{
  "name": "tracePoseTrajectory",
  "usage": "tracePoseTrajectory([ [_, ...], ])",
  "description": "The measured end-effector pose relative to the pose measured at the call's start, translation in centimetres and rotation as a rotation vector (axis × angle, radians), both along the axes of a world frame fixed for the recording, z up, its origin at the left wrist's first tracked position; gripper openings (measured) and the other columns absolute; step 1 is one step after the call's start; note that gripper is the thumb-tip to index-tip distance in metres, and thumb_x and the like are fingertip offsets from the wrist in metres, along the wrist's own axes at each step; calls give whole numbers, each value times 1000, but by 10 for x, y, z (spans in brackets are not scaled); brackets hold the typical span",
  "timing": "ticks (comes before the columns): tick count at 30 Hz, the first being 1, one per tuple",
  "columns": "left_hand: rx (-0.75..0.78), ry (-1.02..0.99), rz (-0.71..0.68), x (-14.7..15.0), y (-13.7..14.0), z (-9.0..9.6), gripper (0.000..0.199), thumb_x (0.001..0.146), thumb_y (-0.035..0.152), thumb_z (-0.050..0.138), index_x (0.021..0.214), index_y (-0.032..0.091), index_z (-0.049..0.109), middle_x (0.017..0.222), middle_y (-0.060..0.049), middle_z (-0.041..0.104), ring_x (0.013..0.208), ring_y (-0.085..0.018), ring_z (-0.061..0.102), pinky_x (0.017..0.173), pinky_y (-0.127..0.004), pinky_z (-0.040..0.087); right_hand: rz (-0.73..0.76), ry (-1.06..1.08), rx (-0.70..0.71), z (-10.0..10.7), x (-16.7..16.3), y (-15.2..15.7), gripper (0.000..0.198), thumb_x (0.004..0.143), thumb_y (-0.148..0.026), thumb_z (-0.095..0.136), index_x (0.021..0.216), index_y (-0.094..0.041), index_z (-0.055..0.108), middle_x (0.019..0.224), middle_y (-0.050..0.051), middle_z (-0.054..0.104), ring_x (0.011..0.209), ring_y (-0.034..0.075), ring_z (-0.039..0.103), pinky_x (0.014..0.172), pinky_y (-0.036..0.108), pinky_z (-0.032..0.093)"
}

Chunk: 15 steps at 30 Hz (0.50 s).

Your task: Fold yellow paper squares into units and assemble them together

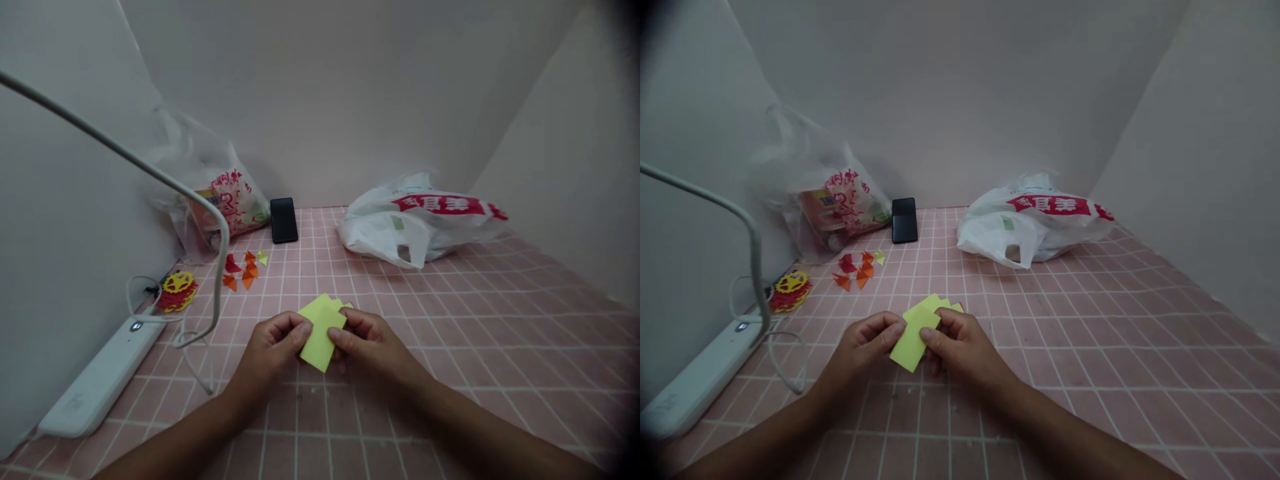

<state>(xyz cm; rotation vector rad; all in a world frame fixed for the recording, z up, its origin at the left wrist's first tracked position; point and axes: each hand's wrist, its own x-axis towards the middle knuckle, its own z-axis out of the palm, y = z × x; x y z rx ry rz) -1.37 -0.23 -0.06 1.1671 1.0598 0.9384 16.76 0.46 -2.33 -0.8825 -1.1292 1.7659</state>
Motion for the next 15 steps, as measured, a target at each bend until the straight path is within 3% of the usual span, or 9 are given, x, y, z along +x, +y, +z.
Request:
tracePoseTrajectory([
  [10, -130, -133, -27, 2, 0, -5, 29, 82, 43, 68, 77, 15, 63, 66, 0, 61, 63, -12, 54, 62, -24, 40, 5, -14, 27, 7, 1, -2, 25, 83, -38, 69, 84, -15, 61, 60, -3, 59, 47, 7, 51, 47, 20, 39],
  [15, -37, -48, -8, 3, 1, -1, 26, 82, 40, 67, 78, 15, 63, 67, 0, 60, 62, -11, 52, 61, -24, 41, 17, -18, 3, 4, 0, -2, 25, 83, -39, 69, 83, -15, 60, 58, -3, 59, 47, 8, 51, 46, 20, 39],
])
